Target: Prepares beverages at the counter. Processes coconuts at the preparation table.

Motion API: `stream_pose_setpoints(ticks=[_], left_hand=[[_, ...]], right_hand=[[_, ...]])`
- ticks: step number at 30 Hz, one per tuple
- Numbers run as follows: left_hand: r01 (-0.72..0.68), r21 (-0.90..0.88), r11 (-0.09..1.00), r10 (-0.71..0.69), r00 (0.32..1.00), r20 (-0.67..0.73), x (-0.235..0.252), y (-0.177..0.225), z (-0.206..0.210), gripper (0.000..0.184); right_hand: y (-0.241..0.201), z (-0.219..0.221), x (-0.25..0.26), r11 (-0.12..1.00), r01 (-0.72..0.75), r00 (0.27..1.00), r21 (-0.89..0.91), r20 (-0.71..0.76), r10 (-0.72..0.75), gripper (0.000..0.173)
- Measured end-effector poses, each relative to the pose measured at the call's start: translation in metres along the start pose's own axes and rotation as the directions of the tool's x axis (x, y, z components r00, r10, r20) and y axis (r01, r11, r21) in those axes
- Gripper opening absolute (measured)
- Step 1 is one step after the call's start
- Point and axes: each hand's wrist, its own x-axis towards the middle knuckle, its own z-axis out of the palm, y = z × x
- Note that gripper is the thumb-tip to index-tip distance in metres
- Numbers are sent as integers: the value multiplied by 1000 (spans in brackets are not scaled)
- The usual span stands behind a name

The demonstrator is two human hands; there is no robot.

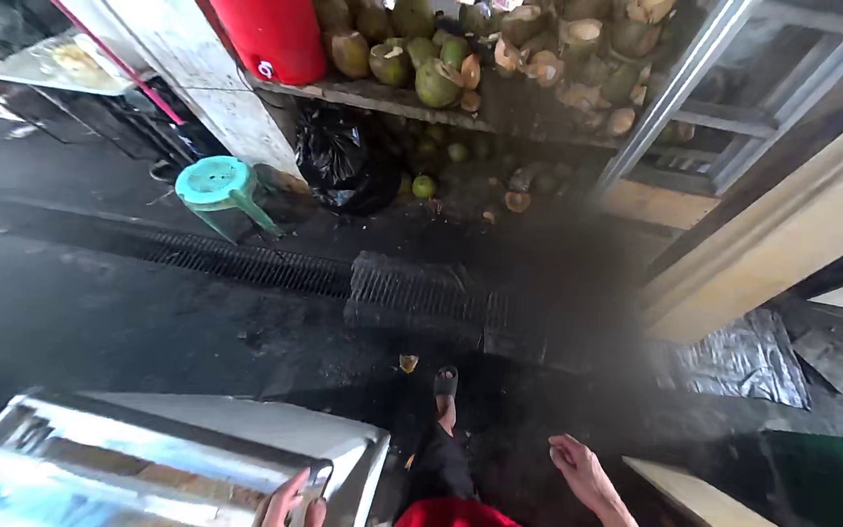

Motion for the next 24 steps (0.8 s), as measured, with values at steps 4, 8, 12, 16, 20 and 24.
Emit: stream_pose_setpoints(ticks=[4, 8, 12, 16, 20, 24], left_hand=[[-23, 10, 1000, 23, 1000, -8, 113, 10, 34, 49], [-126, -61, 990, 122, 990, -71, 265, 41, 68, 52], [-266, -84, 960, 256, 960, -117, 409, 108, 85, 52], [-345, -87, 935, 340, 938, -58, 518, 161, 97, 54], [-324, -107, 940, 324, 946, -19, 595, 193, 127, 54], [-267, -275, 924, 284, 959, 22, 666, 243, 177, 50]], right_hand=[[-36, -8, 69, 997, -17, 990, -70, 140, 26, 37], [-77, -34, 157, 983, -43, 976, -180, 204, 80, 40], [-160, -107, 230, 998, 45, 999, -32, 9, -45, 39], [-219, -184, 311, 998, 60, 970, 29, -237, -51, 39], [-254, -241, 393, 996, 86, 941, 24, -330, -73, 41], [-301, -321, 489, 976, 216, 896, 33, -405, -185, 41]])
